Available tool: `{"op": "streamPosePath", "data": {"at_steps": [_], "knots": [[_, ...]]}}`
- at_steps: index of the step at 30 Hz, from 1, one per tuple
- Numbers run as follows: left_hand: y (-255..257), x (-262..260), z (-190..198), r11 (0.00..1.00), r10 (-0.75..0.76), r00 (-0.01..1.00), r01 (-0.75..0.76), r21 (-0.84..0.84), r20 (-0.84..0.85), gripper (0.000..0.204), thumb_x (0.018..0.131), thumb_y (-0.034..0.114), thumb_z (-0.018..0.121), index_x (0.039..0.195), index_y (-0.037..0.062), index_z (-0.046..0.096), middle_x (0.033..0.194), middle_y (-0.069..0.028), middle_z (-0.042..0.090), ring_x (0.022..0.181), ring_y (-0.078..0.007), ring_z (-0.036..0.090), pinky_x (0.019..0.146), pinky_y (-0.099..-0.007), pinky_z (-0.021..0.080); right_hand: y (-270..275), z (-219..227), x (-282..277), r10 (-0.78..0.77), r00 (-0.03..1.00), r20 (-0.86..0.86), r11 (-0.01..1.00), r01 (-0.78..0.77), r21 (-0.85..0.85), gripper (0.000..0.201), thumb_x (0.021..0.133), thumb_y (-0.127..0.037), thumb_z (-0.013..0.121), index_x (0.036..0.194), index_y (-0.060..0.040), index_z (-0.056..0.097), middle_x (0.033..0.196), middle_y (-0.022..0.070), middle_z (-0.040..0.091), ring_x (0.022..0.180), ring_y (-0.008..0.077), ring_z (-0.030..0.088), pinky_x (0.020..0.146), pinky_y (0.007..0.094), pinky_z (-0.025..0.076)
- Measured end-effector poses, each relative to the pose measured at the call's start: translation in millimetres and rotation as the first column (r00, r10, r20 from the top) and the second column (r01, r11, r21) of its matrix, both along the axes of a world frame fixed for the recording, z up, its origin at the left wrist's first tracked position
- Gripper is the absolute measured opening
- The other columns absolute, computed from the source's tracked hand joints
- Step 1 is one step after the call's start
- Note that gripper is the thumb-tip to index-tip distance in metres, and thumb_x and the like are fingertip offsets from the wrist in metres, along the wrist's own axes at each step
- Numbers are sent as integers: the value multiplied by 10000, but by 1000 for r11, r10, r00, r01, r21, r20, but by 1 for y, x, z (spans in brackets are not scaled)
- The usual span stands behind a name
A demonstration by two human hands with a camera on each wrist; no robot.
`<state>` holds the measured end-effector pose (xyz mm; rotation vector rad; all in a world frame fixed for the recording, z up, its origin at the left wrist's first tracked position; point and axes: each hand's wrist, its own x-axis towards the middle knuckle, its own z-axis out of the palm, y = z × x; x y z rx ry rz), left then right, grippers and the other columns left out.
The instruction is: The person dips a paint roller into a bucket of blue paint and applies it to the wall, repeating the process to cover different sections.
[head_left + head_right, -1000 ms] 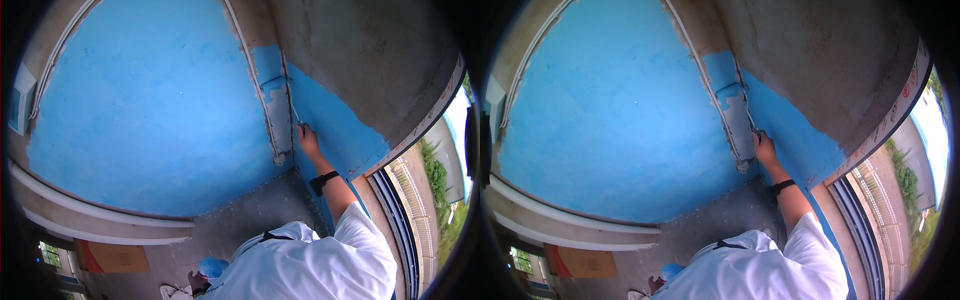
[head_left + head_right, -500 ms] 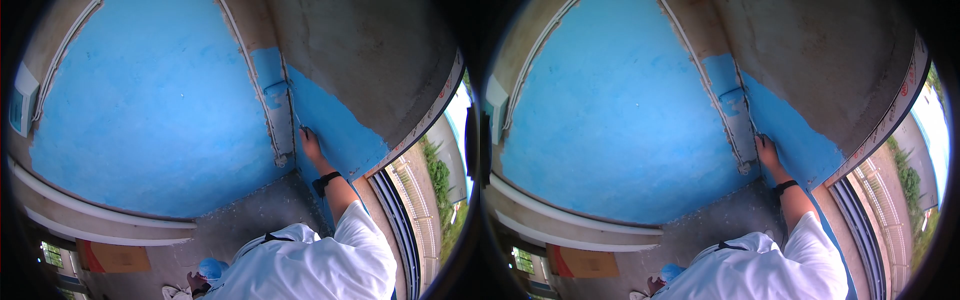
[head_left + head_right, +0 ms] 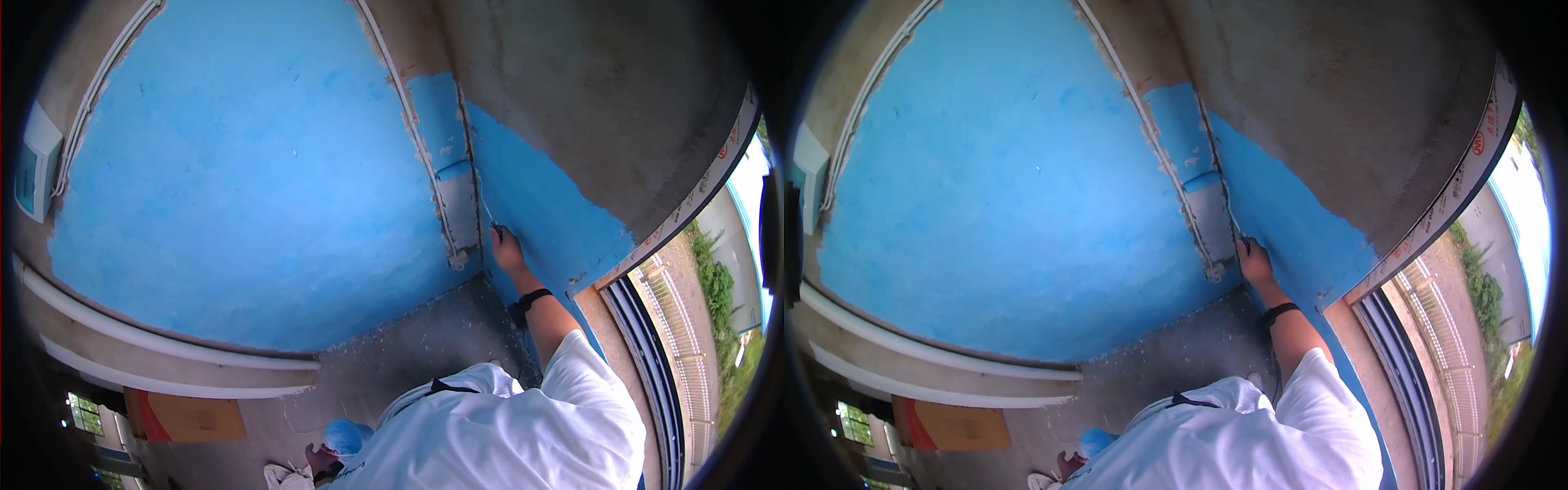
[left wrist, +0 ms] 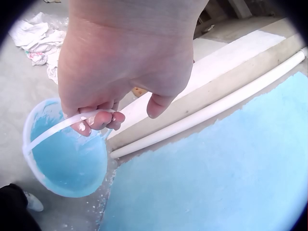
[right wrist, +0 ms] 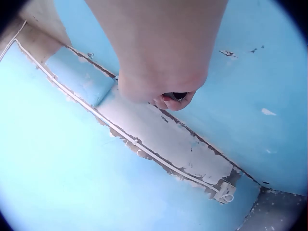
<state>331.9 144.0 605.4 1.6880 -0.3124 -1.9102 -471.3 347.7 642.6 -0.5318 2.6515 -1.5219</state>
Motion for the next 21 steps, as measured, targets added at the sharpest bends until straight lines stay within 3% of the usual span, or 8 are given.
{"op": "streamPosePath", "data": {"at_steps": [4,6,11,14,15,19,21], "knots": [[4,2,0,1000,-18,999,17,19,42,443,815,516,497,670,98,534,516,-21,489,496,-197,464,604,-385,409,-2,50,-5,6,997,-75,994,-14,-113,409,976,-370,510,994,32,582,891,268,647,848,453,617,772,479,485],[4,-2,2,999,-54,997,53,9,50,441,816,512,497,665,99,530,519,-22,491,501,-198,466,604,-386,410,-8,78,-9,49,998,34,988,-43,-150,409,978,-378,509,992,24,584,891,263,650,853,451,620,772,478,485],[3,-1,9,999,26,1000,-25,48,-15,431,826,502,485,655,108,519,544,-23,505,516,-199,473,605,-388,404,-13,35,-6,0,1000,30,1000,0,-17,442,977,-395,510,1033,36,589,960,268,651,937,436,618,823,469,478],[9,-1,9,999,38,999,-37,24,-30,433,822,512,485,655,113,514,550,-19,503,514,-192,470,617,-379,397,-9,-25,-4,-12,1000,-1,997,12,75,471,975,-405,503,1077,46,592,1000,267,654,974,426,619,871,464,464],[9,2,7,999,41,999,-40,22,-33,433,822,512,485,655,113,514,550,-19,503,514,-192,470,617,-379,397,-9,-32,-2,-24,998,-60,988,33,148,481,976,-406,496,1098,49,592,1018,264,657,986,426,619,894,464,456],[8,5,6,1000,-4,1000,4,-7,-22,437,813,526,487,654,119,507,547,-9,492,505,-187,453,628,-369,387,-7,-34,4,-68,991,-112,986,83,143,499,973,-413,495,1157,41,590,994,238,674,990,427,622,941,458,433],[8,5,8,1000,12,1000,-12,5,-15,438,809,530,489,656,120,508,545,-7,488,501,-187,447,628,-369,385,-7,-25,1,81,960,268,989,-44,-142,475,984,-420,488,1063,37,589,789,185,651,745,356,650,750,442,503]]}}
